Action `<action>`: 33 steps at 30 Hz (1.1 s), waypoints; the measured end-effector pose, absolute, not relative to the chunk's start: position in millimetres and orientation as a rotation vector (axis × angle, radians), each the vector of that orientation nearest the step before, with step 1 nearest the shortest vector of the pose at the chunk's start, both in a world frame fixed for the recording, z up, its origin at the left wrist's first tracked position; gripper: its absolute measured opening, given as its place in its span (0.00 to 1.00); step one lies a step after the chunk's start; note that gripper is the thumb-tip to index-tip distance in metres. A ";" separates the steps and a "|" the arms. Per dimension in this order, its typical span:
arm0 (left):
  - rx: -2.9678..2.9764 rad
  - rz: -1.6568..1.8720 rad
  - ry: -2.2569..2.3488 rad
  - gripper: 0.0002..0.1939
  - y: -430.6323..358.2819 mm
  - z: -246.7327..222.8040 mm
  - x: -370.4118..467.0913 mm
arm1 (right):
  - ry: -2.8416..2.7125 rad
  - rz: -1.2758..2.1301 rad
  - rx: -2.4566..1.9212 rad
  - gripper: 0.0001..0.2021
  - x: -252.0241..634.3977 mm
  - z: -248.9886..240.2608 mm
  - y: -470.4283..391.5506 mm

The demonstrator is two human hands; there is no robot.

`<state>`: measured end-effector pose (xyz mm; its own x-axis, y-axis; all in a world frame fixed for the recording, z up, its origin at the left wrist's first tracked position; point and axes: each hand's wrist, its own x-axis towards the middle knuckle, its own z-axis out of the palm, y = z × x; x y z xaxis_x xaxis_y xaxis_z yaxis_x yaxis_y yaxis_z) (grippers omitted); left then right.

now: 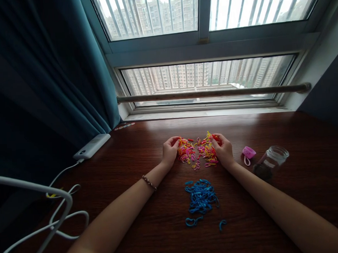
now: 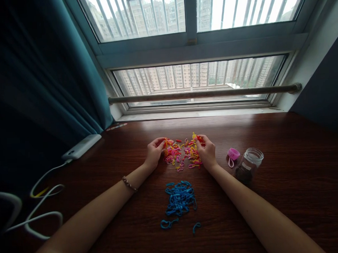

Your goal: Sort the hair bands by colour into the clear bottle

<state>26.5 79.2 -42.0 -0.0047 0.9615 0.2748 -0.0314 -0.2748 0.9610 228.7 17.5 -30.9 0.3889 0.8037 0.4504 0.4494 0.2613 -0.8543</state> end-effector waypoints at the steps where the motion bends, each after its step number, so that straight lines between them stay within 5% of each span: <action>1: 1.376 1.430 1.035 0.12 79.3 -41.8 26.6 | -1.224 0.340 -1.368 0.18 228.7 -29.8 17.0; 17: 1.775 1.278 0.997 0.11 60.5 -29.2 29.4 | -1.272 0.442 -1.225 0.13 230.9 -26.1 14.6; 22: 1.782 1.269 1.033 0.10 63.2 -33.1 30.5 | -1.233 0.314 -1.445 0.17 233.5 -26.9 15.4; 27: 1.944 1.280 1.081 0.09 60.8 -31.9 30.6 | -1.541 0.207 -1.821 0.10 239.5 -26.7 16.2; 33: 2.186 1.213 1.076 0.09 59.6 -30.1 29.4 | -1.515 0.349 -1.715 0.10 244.9 -28.2 21.6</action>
<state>29.4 59.6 -30.1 0.3210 0.7890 0.5239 0.4261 -0.6143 0.6641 244.9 21.6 -28.2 0.2434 0.9241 0.2945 0.7023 0.0415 -0.7107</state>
